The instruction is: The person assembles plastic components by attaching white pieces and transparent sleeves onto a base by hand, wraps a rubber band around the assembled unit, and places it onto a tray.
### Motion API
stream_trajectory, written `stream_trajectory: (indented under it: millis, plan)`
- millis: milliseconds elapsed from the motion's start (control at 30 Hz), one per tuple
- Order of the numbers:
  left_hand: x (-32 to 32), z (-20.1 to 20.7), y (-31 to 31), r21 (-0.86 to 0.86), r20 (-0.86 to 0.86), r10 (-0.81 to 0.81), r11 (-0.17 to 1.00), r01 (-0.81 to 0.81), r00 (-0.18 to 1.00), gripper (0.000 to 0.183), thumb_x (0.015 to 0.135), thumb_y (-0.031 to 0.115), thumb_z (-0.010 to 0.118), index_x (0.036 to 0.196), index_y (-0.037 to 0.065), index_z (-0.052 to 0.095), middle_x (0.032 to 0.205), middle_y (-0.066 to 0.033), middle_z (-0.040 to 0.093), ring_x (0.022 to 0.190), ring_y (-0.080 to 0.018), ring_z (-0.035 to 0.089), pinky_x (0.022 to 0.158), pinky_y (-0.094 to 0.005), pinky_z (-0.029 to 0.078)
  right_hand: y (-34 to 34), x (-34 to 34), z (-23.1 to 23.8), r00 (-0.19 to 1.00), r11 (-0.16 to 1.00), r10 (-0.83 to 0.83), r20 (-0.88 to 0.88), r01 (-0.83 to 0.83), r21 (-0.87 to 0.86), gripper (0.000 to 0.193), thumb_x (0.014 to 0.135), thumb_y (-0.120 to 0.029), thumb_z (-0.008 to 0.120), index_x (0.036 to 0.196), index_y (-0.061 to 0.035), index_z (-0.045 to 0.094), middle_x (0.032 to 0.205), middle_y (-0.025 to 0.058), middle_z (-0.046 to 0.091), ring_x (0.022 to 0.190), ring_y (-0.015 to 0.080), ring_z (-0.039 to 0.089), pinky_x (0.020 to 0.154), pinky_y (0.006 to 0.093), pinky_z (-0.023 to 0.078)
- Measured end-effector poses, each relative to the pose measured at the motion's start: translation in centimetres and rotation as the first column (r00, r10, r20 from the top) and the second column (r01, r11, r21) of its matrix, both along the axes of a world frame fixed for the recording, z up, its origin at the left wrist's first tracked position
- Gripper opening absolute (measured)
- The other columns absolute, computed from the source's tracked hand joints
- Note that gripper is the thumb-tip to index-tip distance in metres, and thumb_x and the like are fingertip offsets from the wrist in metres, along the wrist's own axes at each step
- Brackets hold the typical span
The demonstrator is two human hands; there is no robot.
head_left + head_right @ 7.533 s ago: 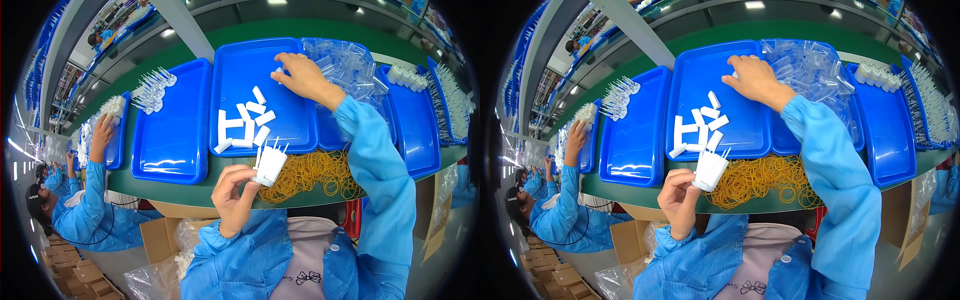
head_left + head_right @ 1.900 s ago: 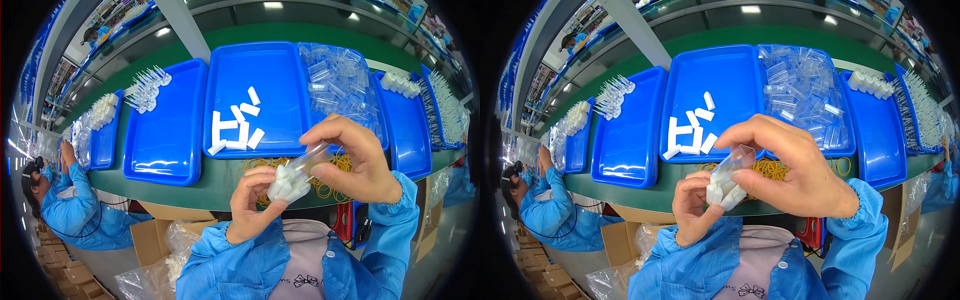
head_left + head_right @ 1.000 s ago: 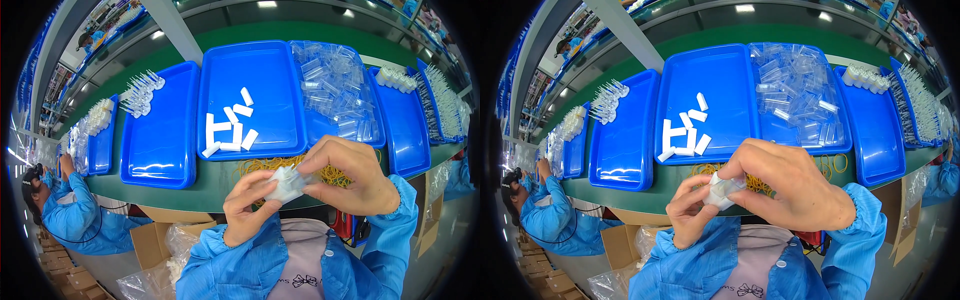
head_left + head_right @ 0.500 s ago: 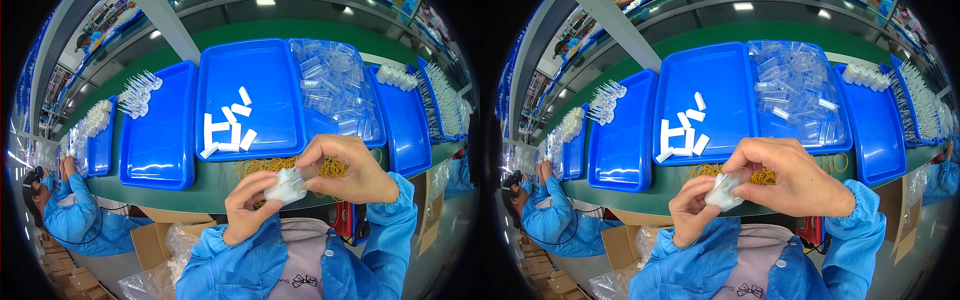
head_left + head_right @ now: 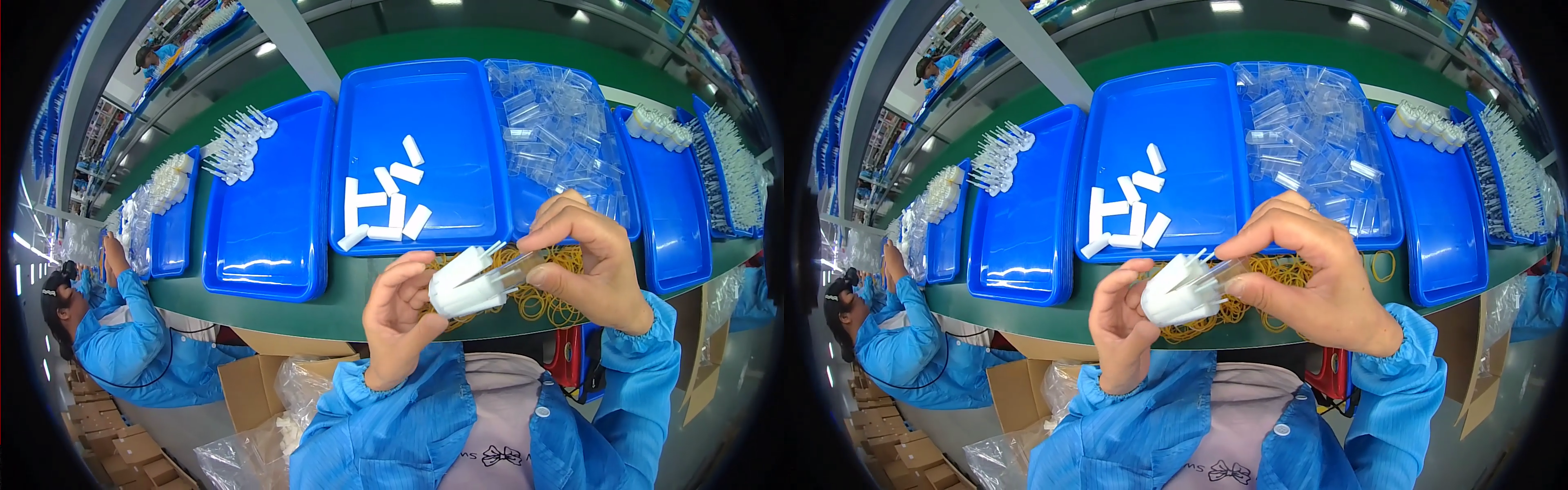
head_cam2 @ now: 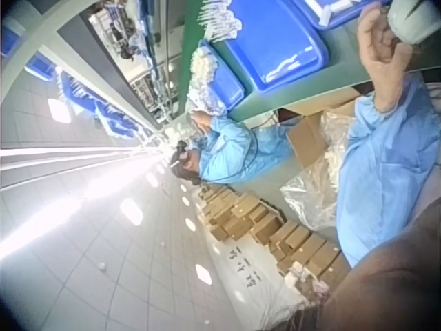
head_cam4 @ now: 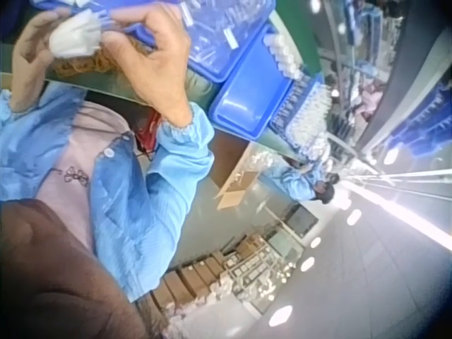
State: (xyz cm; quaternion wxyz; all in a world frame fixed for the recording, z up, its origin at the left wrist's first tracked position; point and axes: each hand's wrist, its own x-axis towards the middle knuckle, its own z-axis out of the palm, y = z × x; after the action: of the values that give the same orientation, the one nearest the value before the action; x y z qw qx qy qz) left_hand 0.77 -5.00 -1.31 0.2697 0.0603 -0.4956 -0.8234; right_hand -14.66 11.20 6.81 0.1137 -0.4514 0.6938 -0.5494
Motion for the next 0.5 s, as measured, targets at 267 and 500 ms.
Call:
stream_trajectory:
  millis: [267, 500]
  plan:
    - [-0.2, -0.4, 0.0, 0.111, 0.079, -0.077, 0.991, 0.068, 0.994, 0.052, 0.076, 0.001, 0.073, 0.121, -0.002, 0.047, 0.125, -0.0145, 0.05, 0.107, -0.0218, 0.057, 0.093, -0.0344, 0.048, 0.0, 0.2, -0.4, 0.99, 0.998, -0.064, 0.125, 0.066, -0.011, 0.023, 0.07, -0.006, 0.075, 0.091, -0.0036, 0.065, 0.084, 0.0057, 0.063, 0.085, 0.0186, 0.056, 0.078, 0.032, 0.043]
    - [-0.4, -0.6, -0.2, 0.025, 0.016, -0.04, 0.999, 0.039, 0.999, 0.042, 0.077, -0.003, 0.07, 0.114, -0.002, 0.051, 0.114, -0.011, 0.053, 0.106, -0.0204, 0.057, 0.092, -0.0327, 0.048, 0.2, -0.1, -0.9, 0.987, 0.997, -0.076, -0.144, 0.076, -0.007, 0.021, 0.068, -0.008, 0.076, 0.086, -0.0047, 0.065, 0.085, 0.0056, 0.063, 0.089, 0.0219, 0.056, 0.08, 0.0351, 0.044]
